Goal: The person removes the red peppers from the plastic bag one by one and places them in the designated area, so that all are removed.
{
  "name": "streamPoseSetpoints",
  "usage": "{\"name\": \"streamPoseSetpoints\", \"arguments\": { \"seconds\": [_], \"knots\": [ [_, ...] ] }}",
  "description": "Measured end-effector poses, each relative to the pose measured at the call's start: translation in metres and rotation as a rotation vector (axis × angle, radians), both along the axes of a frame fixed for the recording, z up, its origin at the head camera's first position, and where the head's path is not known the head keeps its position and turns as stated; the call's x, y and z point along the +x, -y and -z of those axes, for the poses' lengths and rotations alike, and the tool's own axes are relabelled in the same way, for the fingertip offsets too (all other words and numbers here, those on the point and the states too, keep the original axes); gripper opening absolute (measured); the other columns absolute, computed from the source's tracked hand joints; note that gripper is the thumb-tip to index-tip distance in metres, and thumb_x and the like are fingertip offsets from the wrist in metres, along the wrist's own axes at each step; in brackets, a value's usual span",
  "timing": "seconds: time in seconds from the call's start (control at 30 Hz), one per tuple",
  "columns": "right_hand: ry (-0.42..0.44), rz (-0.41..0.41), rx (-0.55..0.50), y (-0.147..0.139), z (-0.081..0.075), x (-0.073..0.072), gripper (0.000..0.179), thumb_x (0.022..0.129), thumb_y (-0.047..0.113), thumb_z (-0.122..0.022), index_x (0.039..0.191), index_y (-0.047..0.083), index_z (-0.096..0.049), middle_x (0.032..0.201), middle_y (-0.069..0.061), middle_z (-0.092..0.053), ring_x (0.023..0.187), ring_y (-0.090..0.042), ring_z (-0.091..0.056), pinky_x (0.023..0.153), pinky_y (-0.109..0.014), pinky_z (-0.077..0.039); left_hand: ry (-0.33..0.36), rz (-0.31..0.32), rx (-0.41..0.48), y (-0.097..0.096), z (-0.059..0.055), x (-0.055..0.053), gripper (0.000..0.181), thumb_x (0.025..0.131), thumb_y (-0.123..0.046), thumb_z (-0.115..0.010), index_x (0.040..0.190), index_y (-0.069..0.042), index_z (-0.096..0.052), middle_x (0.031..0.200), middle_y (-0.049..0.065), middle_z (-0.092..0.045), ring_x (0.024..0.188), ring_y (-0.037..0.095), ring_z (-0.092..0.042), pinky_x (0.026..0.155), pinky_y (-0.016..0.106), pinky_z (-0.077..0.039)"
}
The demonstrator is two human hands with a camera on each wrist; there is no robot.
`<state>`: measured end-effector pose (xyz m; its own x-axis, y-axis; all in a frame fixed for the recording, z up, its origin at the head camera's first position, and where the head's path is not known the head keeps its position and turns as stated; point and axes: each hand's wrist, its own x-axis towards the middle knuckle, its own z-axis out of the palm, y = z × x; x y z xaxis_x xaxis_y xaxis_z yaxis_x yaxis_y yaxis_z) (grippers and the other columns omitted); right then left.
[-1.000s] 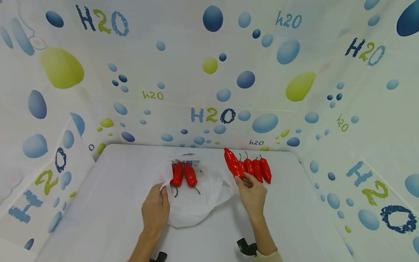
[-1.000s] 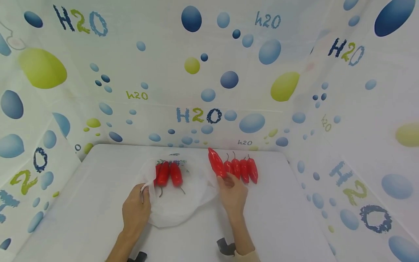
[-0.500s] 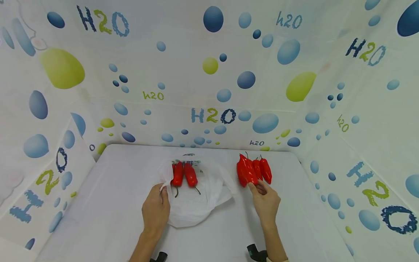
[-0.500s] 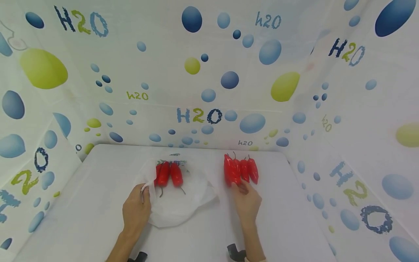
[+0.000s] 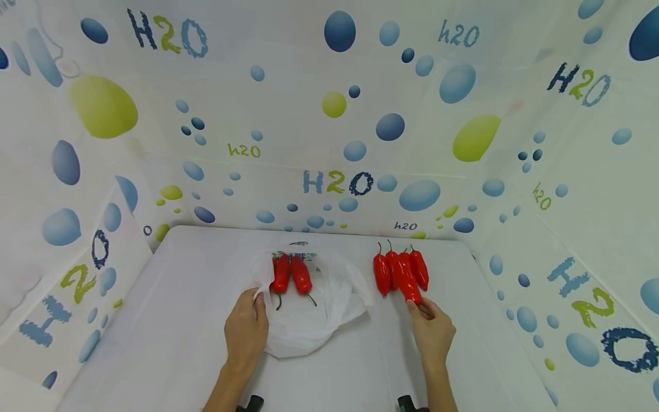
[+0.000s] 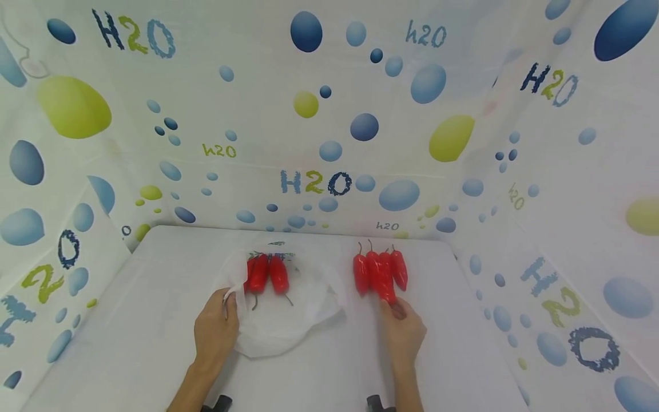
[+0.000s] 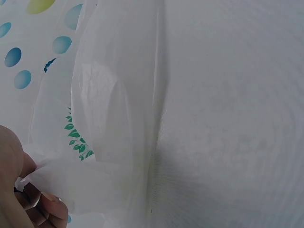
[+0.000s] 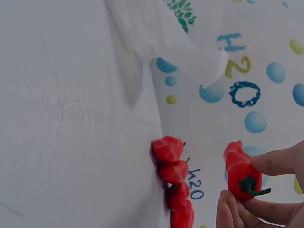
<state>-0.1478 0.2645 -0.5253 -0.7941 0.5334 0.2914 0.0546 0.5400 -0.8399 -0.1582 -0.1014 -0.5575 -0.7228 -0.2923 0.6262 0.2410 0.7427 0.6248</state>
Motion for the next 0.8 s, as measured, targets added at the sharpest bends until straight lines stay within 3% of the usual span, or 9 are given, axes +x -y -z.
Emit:
{"name": "streamPoseSetpoints", "arguments": {
  "seconds": [0.57,0.8],
  "knots": [
    [0.064,0.083,-0.01,-0.026,0.019,0.007,0.038,0.094,0.026,-0.079,0.117,-0.005,-0.075,0.102,-0.023,-0.077,0.088,-0.036,-0.076,0.059,-0.008,-0.045,-0.007,0.007,-0.02,-0.001,-0.001,0.0,0.017,0.098,-0.004,-0.067,0.113,0.005,-0.068,0.103,0.023,-0.074,0.091,0.042,-0.074,0.07,0.058,-0.058],
    [0.094,0.113,0.005,-0.035,0.026,0.011,0.039,0.096,0.027,-0.077,0.118,-0.005,-0.075,0.101,-0.023,-0.077,0.086,-0.035,-0.075,0.059,-0.014,-0.048,-0.006,0.015,-0.012,0.0,-0.001,-0.001,0.017,0.099,-0.003,-0.067,0.113,0.006,-0.068,0.104,0.024,-0.074,0.091,0.042,-0.074,0.071,0.057,-0.059]
  ]
}}
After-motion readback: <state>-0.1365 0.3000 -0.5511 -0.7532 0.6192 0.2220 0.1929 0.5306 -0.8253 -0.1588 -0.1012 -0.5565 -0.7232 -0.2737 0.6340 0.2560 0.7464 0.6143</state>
